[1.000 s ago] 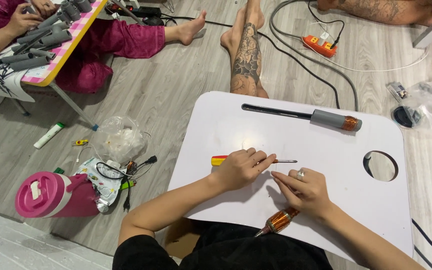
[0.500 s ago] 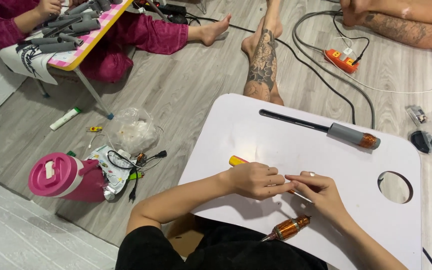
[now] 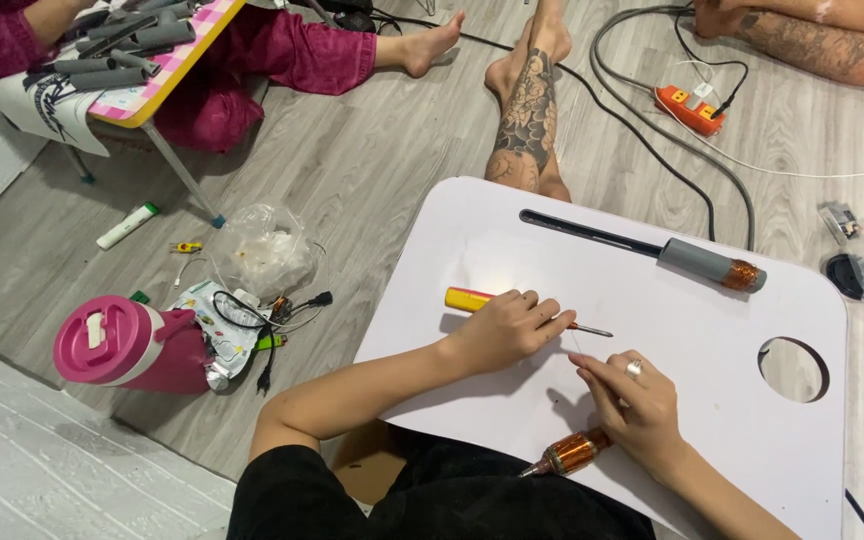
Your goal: A person uses a screwdriver to carefully adjust and inspect the copper windings on a motor armature while sitting on the floor.
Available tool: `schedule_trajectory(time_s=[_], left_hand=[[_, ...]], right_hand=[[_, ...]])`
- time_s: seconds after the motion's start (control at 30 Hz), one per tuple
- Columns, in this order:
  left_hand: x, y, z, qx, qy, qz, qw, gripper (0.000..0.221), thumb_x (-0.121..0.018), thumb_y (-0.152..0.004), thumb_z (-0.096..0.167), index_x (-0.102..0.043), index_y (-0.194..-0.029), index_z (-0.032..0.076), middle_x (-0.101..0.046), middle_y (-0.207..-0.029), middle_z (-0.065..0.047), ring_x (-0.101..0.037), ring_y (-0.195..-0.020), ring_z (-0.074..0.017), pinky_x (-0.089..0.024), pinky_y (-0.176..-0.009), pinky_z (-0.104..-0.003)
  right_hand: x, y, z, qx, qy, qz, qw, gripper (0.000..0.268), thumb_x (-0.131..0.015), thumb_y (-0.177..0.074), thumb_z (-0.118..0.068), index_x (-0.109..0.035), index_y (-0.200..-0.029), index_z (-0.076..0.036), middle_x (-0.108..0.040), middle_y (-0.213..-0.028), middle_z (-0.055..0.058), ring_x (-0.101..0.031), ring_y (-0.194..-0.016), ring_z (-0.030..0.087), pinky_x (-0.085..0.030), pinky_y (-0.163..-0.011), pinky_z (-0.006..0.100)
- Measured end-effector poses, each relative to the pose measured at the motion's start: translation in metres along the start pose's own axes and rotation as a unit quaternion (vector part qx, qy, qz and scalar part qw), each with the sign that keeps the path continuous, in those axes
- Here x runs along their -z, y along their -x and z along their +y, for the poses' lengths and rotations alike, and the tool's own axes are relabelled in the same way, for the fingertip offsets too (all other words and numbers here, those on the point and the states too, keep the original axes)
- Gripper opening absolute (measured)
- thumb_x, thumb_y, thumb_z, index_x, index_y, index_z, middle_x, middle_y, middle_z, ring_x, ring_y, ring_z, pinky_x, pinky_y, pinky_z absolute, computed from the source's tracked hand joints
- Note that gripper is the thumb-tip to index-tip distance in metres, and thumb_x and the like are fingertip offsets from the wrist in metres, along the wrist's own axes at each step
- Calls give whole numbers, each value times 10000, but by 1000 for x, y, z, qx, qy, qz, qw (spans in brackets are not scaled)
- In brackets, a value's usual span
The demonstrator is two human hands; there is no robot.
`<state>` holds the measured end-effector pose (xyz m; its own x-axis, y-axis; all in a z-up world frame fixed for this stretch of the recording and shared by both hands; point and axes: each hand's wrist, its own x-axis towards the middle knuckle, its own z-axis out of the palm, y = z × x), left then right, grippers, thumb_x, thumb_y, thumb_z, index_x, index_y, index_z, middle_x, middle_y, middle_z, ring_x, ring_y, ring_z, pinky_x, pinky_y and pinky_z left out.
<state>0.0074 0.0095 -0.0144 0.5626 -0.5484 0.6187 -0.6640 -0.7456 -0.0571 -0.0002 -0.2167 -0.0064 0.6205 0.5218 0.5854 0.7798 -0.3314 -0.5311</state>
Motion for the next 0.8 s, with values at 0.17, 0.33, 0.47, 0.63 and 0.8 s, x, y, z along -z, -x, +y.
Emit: schedule_trajectory(time_s=[0.17, 0.33, 0.47, 0.63, 0.8], left_hand=[[-6, 2, -2, -18, 22, -25, 999, 196, -700, -879, 66, -673, -1072, 48, -596, -900, -69, -559, -701, -166, -488, -675, -285], [-9, 5, -3, -69, 22, -49, 996, 197, -689, -875, 67, -680, -1071, 54, -624, -898, -76, -546, -686, -170, -472, -658, -291], [-24, 10, -11, -47, 30, -124, 991, 194, -668, -933, 46, -646, -1115, 110, -551, -927, -60, -658, -830, -230, -548, -721, -347], [-22, 7, -12, -68, 35, -120, 990, 176, -687, -921, 54, -661, -1092, 90, -546, -907, -69, -633, -802, -236, -533, -700, -350], [-2, -5, 0, -177, 154, 92, 968, 74, -690, -939, 111, -701, -1005, 79, -497, -784, -24, -564, -700, -194, -511, -634, -295]], right_hand=[[8, -4, 3, -108, -60, -8, 992, 236, -679, -840, 2, -756, -1036, -105, -620, -591, -8, -466, -518, 77, -380, -490, 208], [20, -6, 8, -284, -228, -48, 930, 212, -566, -925, -16, -777, -940, 1, -632, -805, 79, -581, -727, 141, -440, -596, 237], [20, -8, 13, -229, -328, 4, 916, 230, -523, -1000, -46, -736, -971, 33, -600, -614, 86, -662, -632, 199, -548, -700, 356], [18, -5, 23, -271, -407, -17, 872, 260, -481, -1012, -83, -697, -995, 60, -386, -423, 27, -432, -340, 120, -430, -415, 276], [18, -5, 30, -268, -338, 15, 902, 237, -488, -1011, -57, -708, -970, 21, -380, -400, 13, -376, -373, 109, -378, -410, 241]])
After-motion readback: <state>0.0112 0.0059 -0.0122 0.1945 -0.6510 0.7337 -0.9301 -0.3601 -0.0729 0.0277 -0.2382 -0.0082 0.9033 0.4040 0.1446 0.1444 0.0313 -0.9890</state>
